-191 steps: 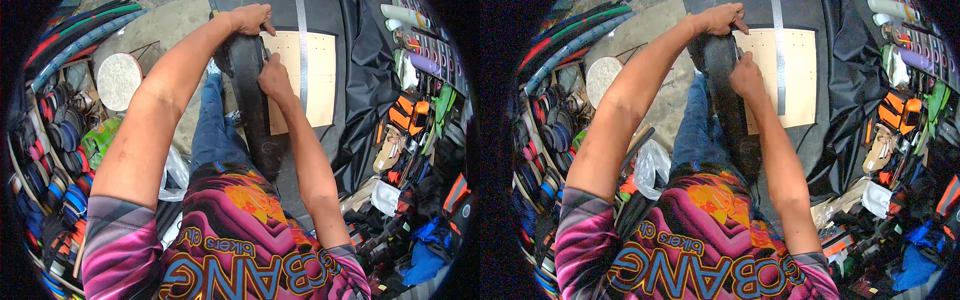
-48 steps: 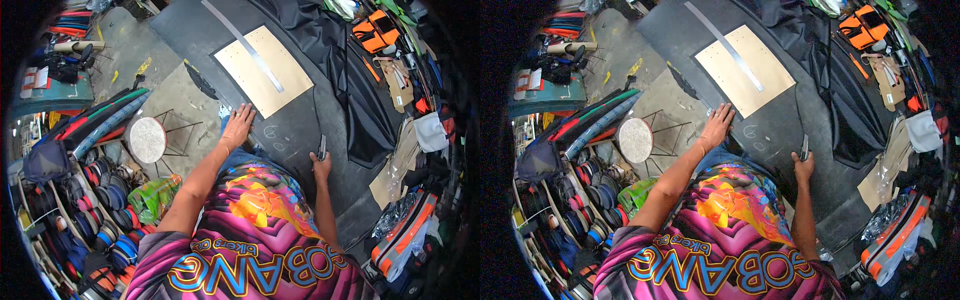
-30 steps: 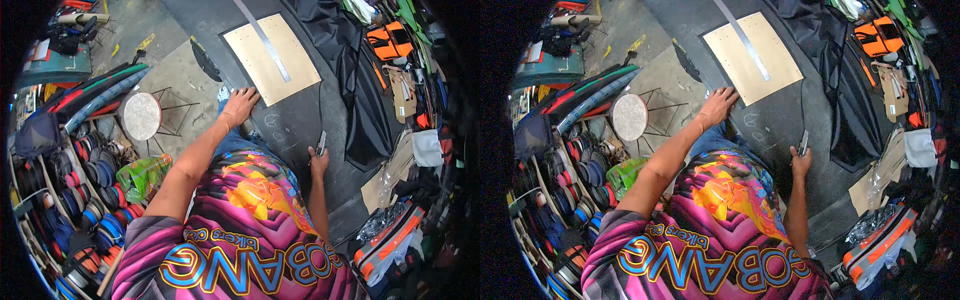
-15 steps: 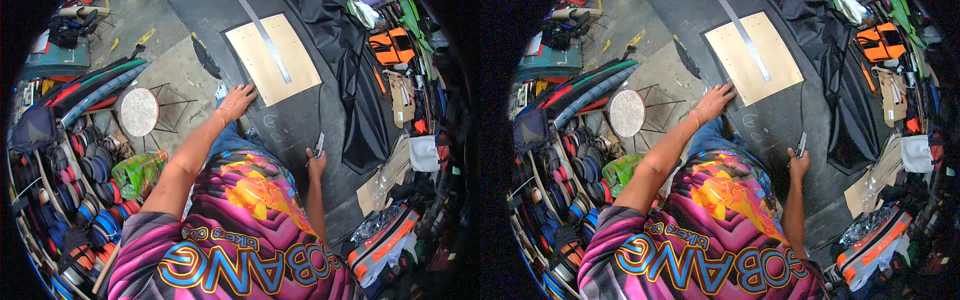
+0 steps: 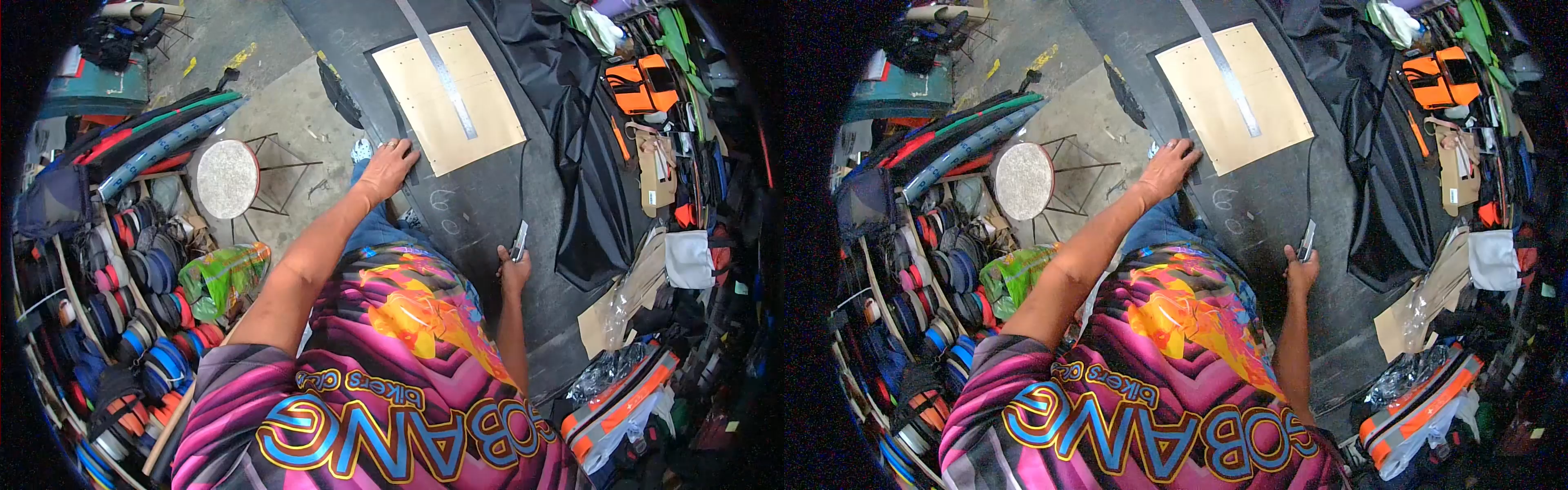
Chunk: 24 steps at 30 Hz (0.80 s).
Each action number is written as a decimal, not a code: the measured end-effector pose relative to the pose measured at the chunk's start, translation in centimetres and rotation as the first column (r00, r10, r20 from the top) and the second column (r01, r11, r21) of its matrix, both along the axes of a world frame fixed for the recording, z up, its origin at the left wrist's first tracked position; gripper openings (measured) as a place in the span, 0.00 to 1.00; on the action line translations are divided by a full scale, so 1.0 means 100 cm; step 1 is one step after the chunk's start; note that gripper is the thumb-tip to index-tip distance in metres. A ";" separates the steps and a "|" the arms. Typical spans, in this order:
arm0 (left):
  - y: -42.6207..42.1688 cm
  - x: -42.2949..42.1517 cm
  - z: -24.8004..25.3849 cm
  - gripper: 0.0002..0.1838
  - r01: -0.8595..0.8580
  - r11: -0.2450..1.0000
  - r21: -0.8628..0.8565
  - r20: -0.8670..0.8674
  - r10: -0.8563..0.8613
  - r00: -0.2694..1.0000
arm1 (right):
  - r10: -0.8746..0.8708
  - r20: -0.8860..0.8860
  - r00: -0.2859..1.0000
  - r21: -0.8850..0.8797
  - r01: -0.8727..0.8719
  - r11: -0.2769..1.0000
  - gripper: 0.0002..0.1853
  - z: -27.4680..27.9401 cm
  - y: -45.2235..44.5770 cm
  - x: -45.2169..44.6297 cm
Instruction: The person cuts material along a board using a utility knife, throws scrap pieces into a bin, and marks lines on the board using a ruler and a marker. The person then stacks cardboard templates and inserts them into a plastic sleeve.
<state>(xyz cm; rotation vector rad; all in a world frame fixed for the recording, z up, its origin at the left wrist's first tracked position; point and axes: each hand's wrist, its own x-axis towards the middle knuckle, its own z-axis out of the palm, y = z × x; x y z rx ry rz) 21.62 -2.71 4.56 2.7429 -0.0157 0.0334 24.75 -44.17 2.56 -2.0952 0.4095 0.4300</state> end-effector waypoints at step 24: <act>-0.019 -0.029 -0.010 0.32 -0.149 0.982 0.120 -0.141 0.165 0.976 | 0.009 0.044 0.999 0.058 -0.012 0.998 0.20 -0.006 -0.005 -0.001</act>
